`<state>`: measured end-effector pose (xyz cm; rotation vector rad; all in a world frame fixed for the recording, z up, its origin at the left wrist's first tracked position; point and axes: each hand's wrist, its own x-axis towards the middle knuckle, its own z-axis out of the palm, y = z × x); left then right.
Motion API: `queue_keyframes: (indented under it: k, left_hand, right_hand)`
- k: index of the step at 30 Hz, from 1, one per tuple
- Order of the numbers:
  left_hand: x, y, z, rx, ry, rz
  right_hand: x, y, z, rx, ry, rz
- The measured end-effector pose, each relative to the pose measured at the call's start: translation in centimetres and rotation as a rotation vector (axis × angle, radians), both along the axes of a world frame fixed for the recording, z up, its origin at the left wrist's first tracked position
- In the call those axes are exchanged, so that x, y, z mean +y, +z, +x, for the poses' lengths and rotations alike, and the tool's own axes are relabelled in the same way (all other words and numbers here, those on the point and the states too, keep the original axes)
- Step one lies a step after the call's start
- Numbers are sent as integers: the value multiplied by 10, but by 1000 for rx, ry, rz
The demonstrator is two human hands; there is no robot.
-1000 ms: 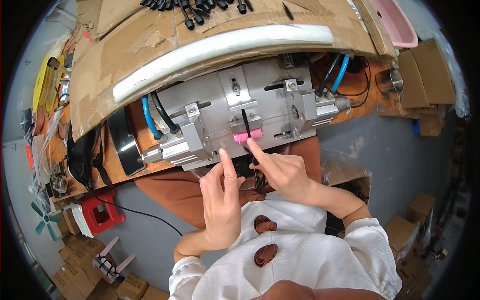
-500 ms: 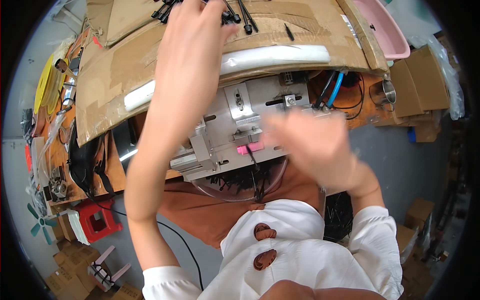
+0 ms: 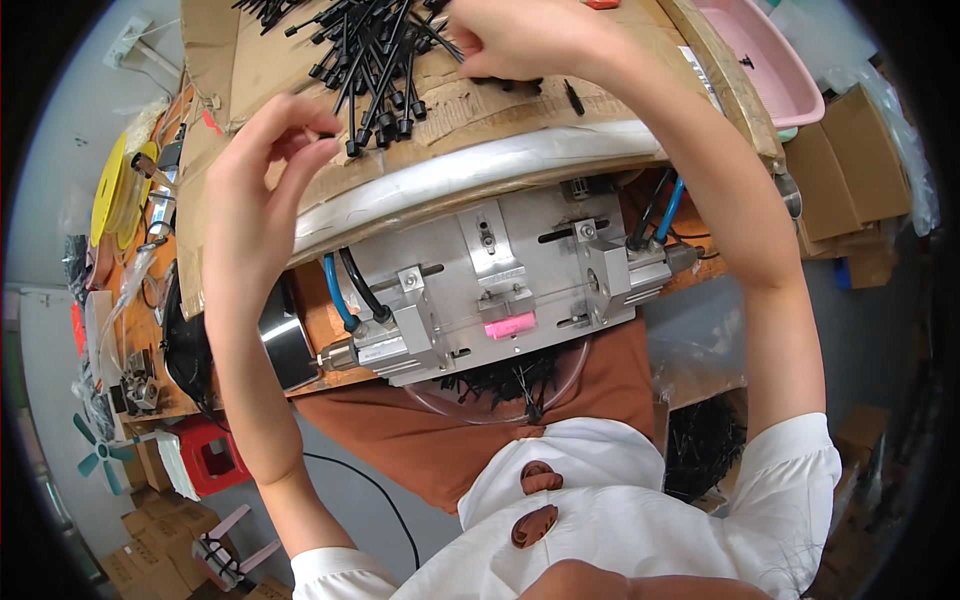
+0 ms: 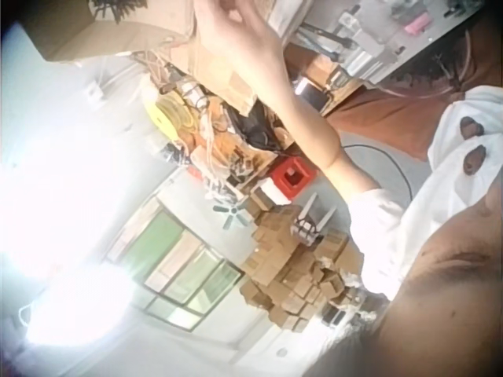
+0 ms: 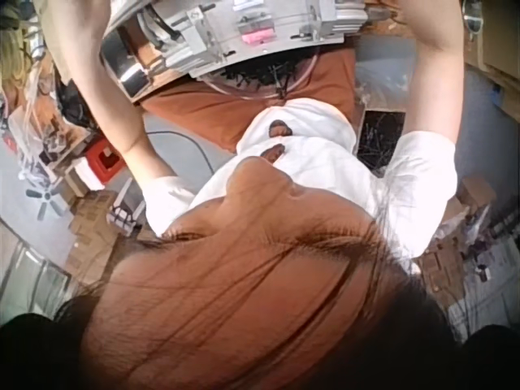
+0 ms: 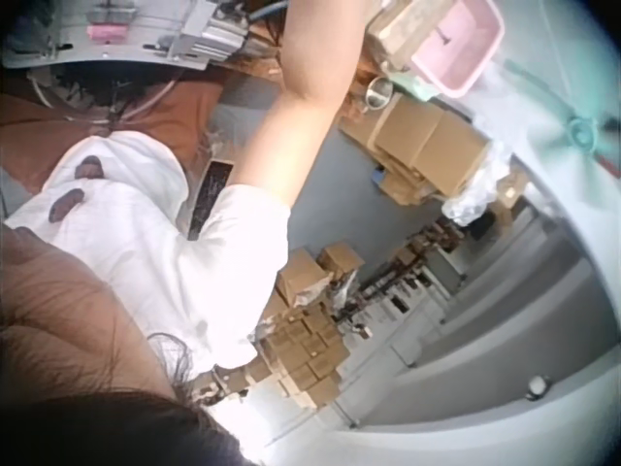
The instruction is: The person picks up a cable tie from a cardboard box, places it into a machine to be cut, and then drops the shortened tie into a plastic bowl. This process is repeated for several more cable ties.
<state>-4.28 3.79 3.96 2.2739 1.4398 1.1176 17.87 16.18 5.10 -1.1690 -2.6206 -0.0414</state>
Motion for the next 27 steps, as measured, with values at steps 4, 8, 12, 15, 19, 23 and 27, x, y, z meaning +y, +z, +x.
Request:
queue_keyframes:
  k: [4,8,12,15,19,23,27]
  left_hand:
    - [-20,-11,6,-207,55,28]
    - [-50,-30,26,-32,233,224]
    - [-116,-61,61,140,284,185]
    - [-160,-98,94,159,146,24]
    - [-163,-128,125,226,189,-96]
    - [-166,-133,131,296,206,-162]
    - [-163,-132,135,319,213,-139]
  right_hand:
    - [-22,-7,1,29,-2,61]
    - [-20,-18,-20,38,-86,128]
    - [-31,-1,-9,-46,-285,283]
    - [-46,25,30,532,-35,-33]
    - [-59,34,57,791,-46,-501]
    - [-70,29,82,1331,76,-875]
    - [-121,7,95,1251,2,-354]
